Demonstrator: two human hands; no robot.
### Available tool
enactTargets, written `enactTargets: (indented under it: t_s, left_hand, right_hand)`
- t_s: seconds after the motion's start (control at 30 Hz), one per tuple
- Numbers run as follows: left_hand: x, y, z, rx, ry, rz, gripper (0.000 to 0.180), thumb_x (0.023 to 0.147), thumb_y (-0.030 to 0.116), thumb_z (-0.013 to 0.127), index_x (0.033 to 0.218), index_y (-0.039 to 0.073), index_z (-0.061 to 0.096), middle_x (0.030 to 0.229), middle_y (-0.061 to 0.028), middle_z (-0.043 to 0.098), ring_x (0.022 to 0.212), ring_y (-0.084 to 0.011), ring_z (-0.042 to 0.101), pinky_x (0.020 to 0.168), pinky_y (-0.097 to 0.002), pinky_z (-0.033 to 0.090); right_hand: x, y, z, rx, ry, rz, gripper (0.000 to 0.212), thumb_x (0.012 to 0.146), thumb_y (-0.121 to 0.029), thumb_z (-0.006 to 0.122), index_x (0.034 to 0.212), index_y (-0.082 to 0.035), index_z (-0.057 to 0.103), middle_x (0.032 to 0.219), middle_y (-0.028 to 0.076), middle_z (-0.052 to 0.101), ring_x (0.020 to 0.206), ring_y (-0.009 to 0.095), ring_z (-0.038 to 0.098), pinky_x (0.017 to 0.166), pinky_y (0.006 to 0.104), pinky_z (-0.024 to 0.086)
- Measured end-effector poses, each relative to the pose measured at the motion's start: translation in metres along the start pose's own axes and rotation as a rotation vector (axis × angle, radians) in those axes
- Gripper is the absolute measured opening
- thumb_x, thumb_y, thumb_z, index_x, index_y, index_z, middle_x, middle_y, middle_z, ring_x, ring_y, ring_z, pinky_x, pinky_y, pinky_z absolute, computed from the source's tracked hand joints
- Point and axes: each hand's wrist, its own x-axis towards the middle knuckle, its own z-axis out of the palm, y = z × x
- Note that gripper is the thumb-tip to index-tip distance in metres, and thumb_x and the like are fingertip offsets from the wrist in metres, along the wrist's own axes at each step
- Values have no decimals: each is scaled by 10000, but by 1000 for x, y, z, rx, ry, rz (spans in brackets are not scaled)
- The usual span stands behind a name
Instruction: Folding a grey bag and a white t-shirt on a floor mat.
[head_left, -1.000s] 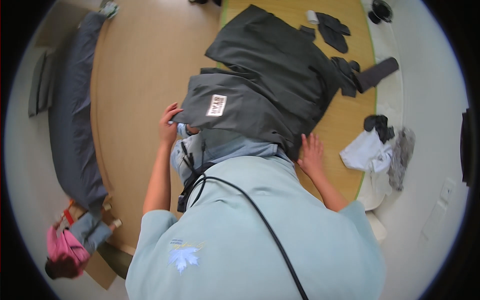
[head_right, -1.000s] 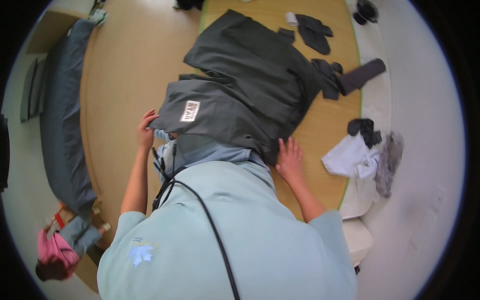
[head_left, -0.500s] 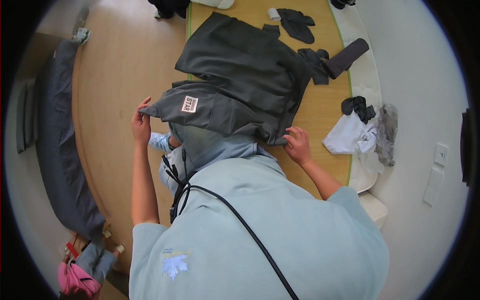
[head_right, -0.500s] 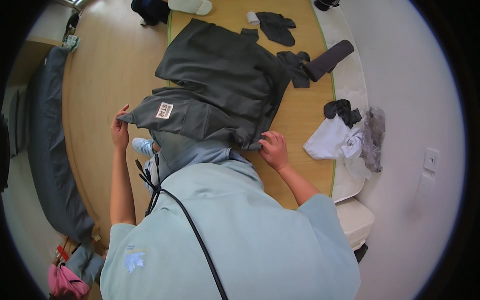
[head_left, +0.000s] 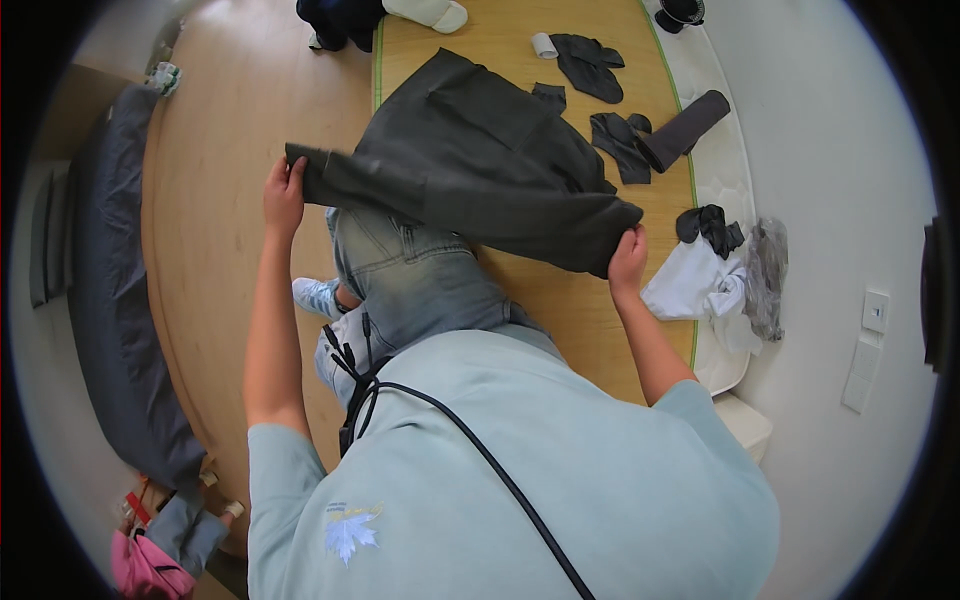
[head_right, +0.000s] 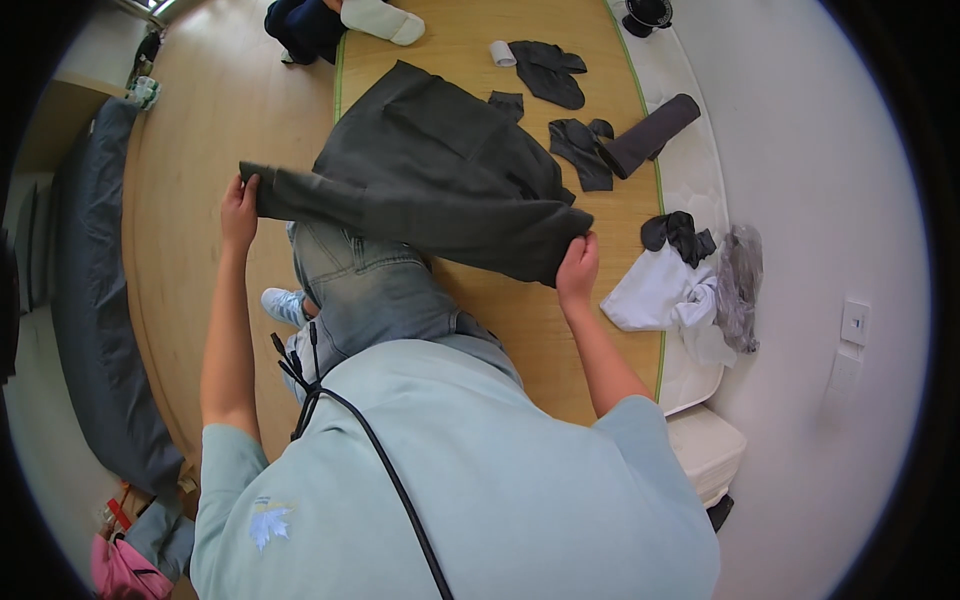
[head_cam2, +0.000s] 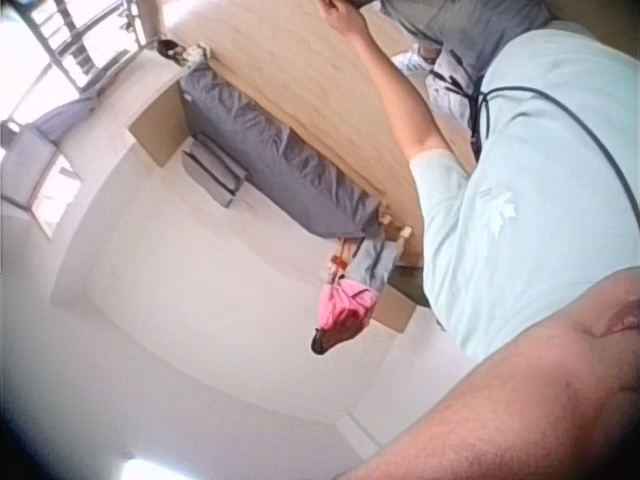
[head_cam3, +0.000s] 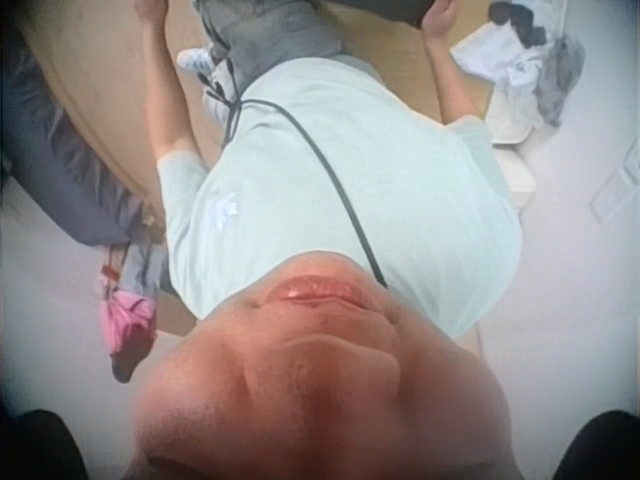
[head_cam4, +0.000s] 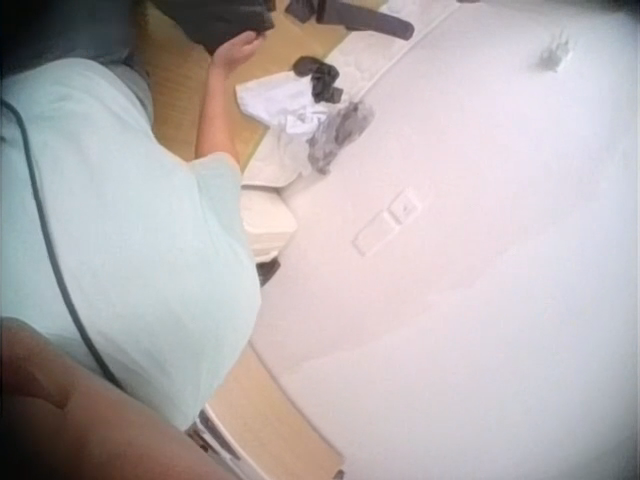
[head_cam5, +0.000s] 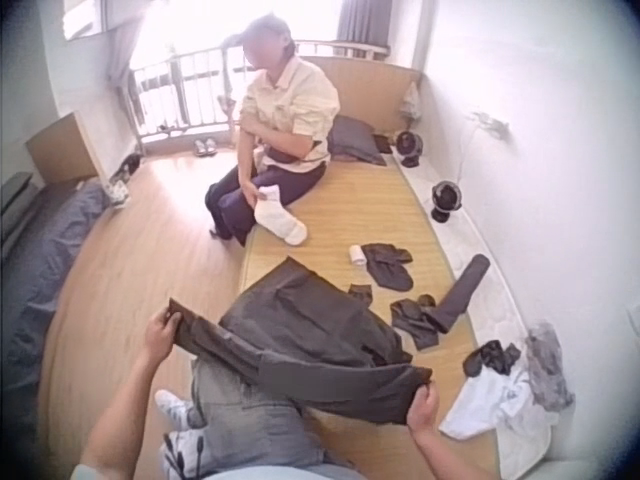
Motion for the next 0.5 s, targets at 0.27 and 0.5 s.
enactTargets:
  t_s: [0.27,0.5]
  left_hand:
    - [58,1,30,9,-98,-287,276,944,311,555,966,39,596,564,-1,474,456,-83,480,440,-242,409]
    - [24,-60,57,276,-409,-637,654,873,519,578,1214,-38,566,1091,-164,644,957,-225,606,821,-306,471]
  right_hand:
    - [29,46,2,-82,28,224,291,971,-250,450,1034,20,540,929,128,612,867,209,567,794,329,438]
    - [-5,69,-1,232,-367,503,426,852,-281,687,1128,13,552,1065,82,625,963,165,578,856,290,447]
